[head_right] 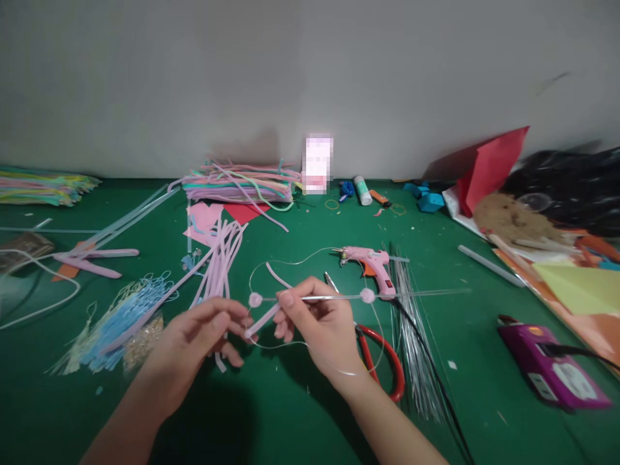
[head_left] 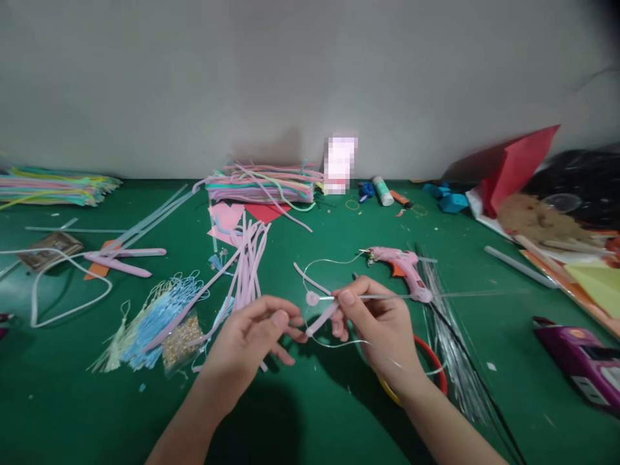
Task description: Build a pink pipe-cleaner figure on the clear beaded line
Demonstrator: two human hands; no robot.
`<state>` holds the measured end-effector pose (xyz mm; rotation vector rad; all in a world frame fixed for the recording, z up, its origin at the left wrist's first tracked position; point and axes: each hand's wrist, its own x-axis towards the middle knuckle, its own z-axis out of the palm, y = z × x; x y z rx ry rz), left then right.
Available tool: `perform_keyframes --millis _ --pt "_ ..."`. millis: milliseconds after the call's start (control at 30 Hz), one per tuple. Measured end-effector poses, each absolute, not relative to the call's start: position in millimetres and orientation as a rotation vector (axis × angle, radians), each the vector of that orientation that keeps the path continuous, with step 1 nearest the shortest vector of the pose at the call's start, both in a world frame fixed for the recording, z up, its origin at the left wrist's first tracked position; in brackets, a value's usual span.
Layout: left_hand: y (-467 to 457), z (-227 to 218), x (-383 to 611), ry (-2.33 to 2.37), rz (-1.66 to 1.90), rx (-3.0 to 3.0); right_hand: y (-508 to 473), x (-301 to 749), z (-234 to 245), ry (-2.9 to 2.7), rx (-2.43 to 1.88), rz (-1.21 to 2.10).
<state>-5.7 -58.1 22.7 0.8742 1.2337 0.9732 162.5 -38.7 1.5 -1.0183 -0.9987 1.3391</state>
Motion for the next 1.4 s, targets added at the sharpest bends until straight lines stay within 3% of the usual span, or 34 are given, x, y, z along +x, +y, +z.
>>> perform_keyframes --millis 1400 --pt "-61.7 5.2 -4.4 1.317 0.961 0.907 -40.7 172.3 -12.7 -1.450 -0.960 0.942"
